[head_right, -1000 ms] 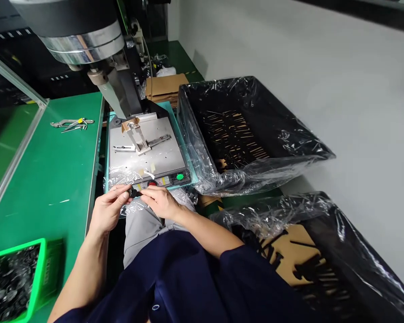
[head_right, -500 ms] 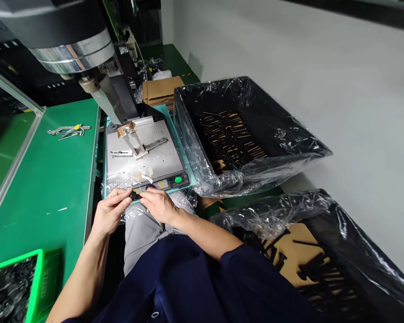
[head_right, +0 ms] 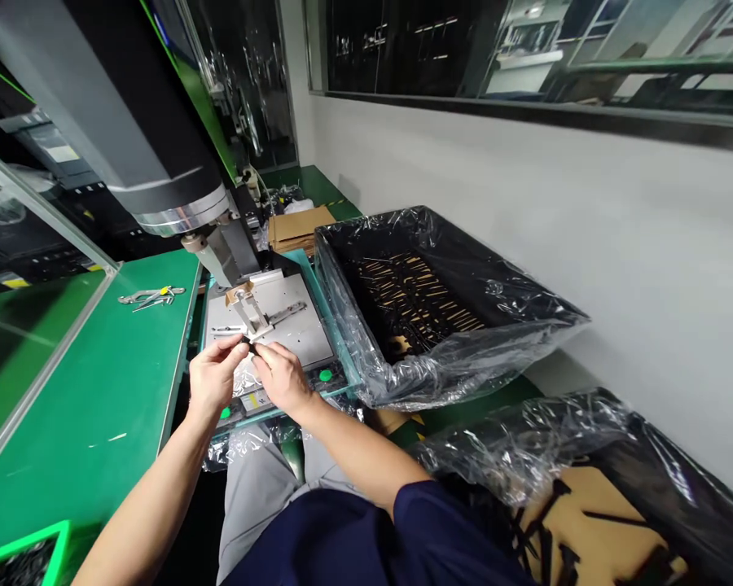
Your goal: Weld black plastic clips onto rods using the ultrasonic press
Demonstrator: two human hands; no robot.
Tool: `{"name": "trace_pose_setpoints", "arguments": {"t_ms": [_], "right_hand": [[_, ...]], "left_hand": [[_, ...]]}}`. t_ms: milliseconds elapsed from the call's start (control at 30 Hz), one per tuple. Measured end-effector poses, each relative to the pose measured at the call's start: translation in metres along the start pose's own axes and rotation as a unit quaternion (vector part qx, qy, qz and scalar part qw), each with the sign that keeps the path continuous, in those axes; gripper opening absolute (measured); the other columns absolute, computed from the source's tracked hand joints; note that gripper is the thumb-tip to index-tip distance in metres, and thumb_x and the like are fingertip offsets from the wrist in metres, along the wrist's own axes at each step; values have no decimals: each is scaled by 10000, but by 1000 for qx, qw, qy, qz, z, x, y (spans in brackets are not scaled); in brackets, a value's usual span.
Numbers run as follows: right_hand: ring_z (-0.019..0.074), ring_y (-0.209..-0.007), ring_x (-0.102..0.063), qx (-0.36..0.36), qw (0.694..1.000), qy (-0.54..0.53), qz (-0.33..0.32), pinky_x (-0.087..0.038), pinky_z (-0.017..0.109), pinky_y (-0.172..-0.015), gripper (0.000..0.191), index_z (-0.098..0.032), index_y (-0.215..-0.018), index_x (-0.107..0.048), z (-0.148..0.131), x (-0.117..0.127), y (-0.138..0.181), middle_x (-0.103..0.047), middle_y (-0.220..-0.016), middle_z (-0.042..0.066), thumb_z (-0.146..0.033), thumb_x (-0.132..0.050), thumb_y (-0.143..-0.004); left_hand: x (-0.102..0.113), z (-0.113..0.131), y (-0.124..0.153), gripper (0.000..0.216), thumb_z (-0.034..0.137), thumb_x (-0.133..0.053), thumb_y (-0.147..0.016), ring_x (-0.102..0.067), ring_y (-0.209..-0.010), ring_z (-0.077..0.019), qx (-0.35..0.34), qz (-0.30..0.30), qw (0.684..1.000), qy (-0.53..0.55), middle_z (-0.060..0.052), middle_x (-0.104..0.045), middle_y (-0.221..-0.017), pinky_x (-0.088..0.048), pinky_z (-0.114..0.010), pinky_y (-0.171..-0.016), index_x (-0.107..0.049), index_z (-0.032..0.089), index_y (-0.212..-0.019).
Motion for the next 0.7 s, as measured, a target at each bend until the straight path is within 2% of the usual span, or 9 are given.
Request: {"name": "trace_pose_setpoints", "arguments": {"t_ms": [100, 167, 300, 433, 567, 700], "right_hand": [[248, -1104, -588, -30, 998, 9, 47, -472, 409, -999, 314, -192, -1222, -639, 17, 13, 0, -654, -1152, 125, -229, -564, -919], [233, -1046, -617, -63, 996, -3, 59, -493, 397, -964, 281, -192, -1169, -661, 31, 19, 10, -681, -1079, 108, -222, -560, -909], [201, -894, -667, -133, 990, -54, 10, -531, 352, -876, 238, -179, -1091, -681, 53, 21, 40, -725, -942, 80, -245, -555, -900], [206, -871, -685, -195, 975, -96, -39, -547, 337, -812, 241, -160, -1060, -693, 63, 18, 67, -740, -959, 90, -262, -556, -889], [208, -848, -691, -205, 970, -116, -65, -548, 321, -759, 218, -177, -1012, -710, 66, 17, 83, -743, -934, 77, -258, -558, -879], [208, -807, -690, -227, 964, -112, -79, -546, 327, -748, 228, -172, -1008, -722, 70, 17, 95, -743, -892, 71, -258, -565, -866]], "left_hand": [[4, 3, -36, 418, 413, -821, -644, -677, -822, -202, -47, 16, 997, -55, -81, -740, -902, -553, -375, -826, -740, 148, -956], [10, 1, -62, 437, 417, -812, -645, -683, -828, -206, -67, 28, 993, -89, -90, -741, -911, -554, -371, -828, -730, 134, -968], [15, -13, -104, 440, 439, -751, -703, -694, -896, -225, -69, 9, 982, -178, -119, -747, -994, -542, -374, -879, -733, 128, -1014], [7, -28, -125, 438, 441, -696, -746, -691, -949, -235, -84, 4, 973, -214, -132, -745, -1034, -524, -375, -917, -735, 120, -1041], [2, -35, -136, 442, 450, -686, -739, -693, -945, -242, -84, 11, 973, -213, -144, -746, -1015, -531, -354, -885, -733, 98, -1003], [5, -37, -148, 412, 471, -677, -741, -685, -933, -236, -98, -4, 959, -265, -113, -750, -963, -513, -334, -883, -745, 120, -946]]}}
Point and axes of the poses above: each hand's wrist, its own y-axis away from the middle knuckle, its own x-axis out of the back of the hand, z = x × y, the point moved 2 cm from there along -y, towards the middle knuckle
